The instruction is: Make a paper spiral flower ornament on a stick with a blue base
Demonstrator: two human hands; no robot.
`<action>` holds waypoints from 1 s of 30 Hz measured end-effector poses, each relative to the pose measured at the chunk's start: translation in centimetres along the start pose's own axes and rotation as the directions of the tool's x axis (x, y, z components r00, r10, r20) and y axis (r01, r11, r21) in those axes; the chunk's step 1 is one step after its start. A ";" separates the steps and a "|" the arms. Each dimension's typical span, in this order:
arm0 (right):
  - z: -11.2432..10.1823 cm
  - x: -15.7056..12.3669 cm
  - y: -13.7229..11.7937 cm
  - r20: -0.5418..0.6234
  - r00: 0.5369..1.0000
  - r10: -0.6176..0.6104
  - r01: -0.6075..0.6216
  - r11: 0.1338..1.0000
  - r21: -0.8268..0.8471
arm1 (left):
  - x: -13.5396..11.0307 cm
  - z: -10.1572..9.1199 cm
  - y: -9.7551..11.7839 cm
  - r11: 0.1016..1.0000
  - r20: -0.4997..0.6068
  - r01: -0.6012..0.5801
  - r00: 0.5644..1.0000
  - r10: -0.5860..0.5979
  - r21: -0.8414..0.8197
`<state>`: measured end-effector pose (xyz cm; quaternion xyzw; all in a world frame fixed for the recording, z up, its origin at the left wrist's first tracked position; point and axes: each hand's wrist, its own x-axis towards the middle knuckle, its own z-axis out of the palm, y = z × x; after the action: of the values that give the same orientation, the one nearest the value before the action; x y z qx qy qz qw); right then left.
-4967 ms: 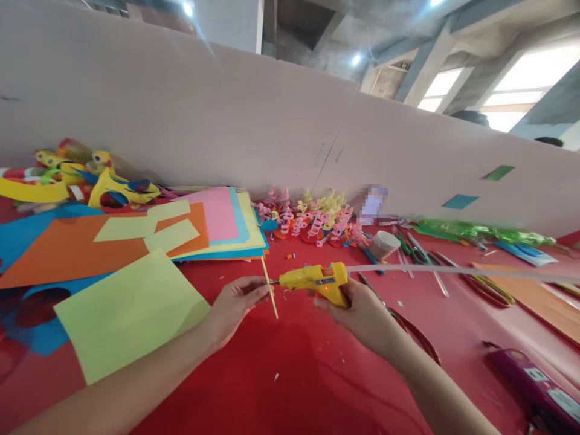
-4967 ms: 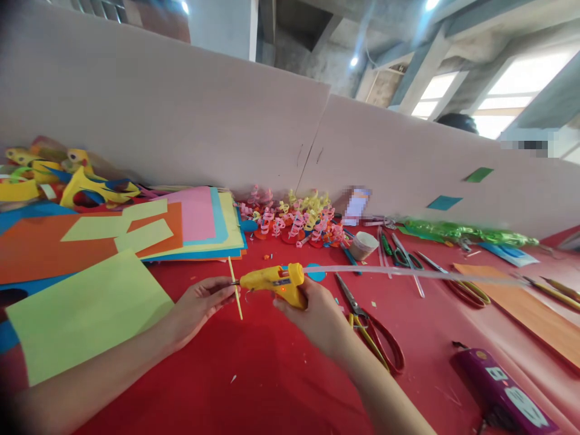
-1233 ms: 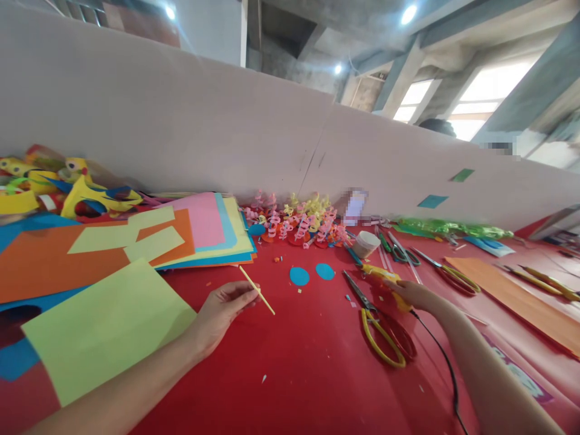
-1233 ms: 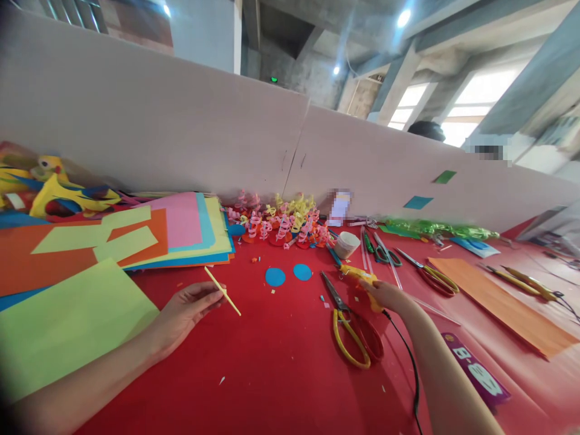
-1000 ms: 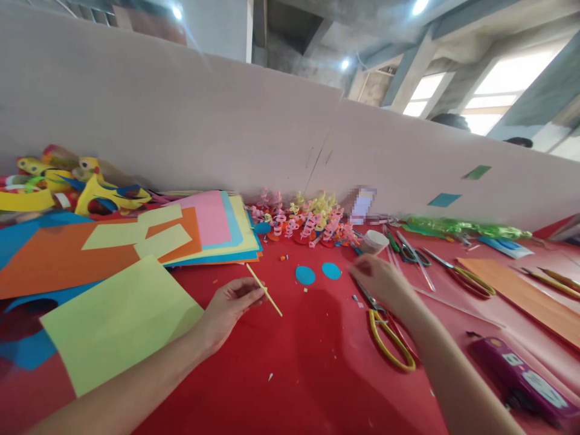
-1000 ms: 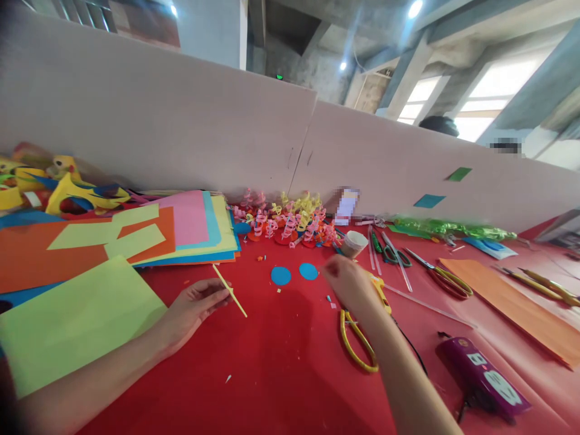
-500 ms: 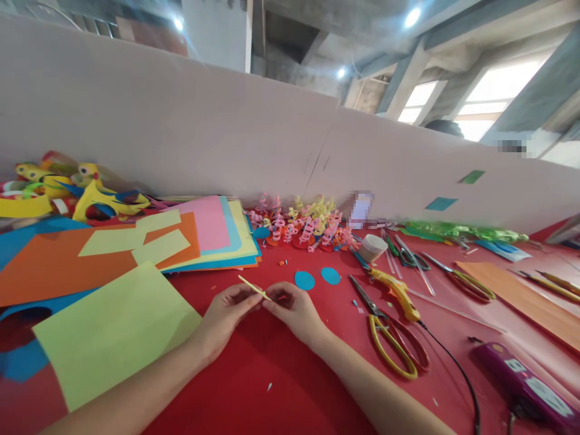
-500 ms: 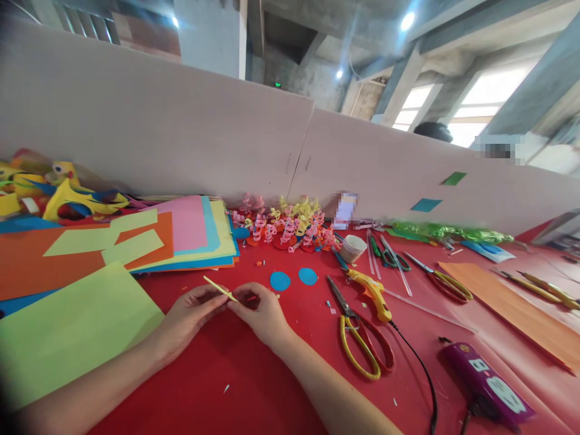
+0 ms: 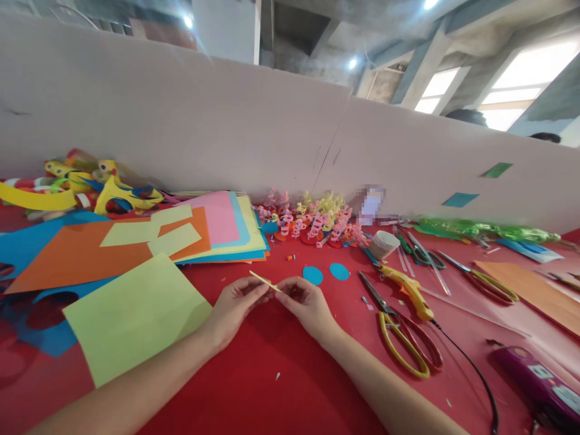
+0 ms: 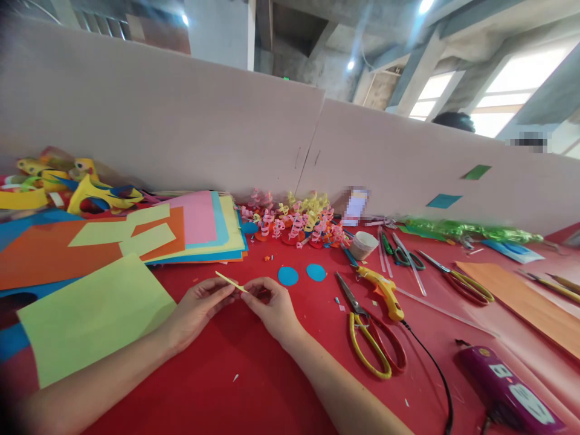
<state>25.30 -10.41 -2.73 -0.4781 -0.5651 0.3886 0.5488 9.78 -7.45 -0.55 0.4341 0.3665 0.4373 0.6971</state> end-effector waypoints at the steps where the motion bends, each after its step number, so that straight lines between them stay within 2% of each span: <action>1: 0.0 0.0 -0.1 0.001 1.000 -0.021 0.021 1.000 -0.014 | 0.0 0.0 0.0 1.000 0.000 -0.002 1.000 0.002 0.000; 4: 0.0 -0.1 0.0 0.006 0.996 -0.092 0.092 0.992 -0.087 | 0.0 0.0 0.0 1.000 0.012 0.004 1.000 -0.004 -0.010; 8: -0.3 -0.3 0.0 0.038 0.979 -0.199 0.202 0.943 -0.265 | -0.1 0.1 0.1 1.000 0.022 -0.013 1.000 0.013 0.012; 11: -0.4 -0.4 -0.3 0.079 0.971 -0.224 0.237 0.906 -0.349 | -0.2 0.2 0.1 0.998 0.035 -0.039 0.999 0.038 0.045; 14: -0.3 -0.5 -0.6 0.110 0.971 -0.213 0.239 0.902 -0.360 | -0.1 0.1 0.0 0.996 0.056 -0.056 0.997 0.052 0.074; 19: 0.1 -0.9 -0.9 0.099 0.984 -0.148 0.173 0.928 -0.331 | -0.1 -0.1 -0.2 0.997 0.048 -0.042 0.998 0.039 0.061; 25: -0.1 -0.6 -0.7 0.136 0.991 -0.005 0.022 0.992 -0.123 | 0.0 -0.3 -0.4 0.999 0.024 -0.005 1.000 0.004 0.033; 30: -0.3 -0.3 -0.3 0.186 0.975 0.125 -0.133 0.990 0.034 | 0.0 -0.4 -0.6 1.000 0.058 0.015 0.998 -0.016 0.022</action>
<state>25.55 -10.77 -2.48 -0.4632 -0.5719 0.4787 0.4788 9.59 -7.46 -1.23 0.4511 0.3542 0.4153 0.7061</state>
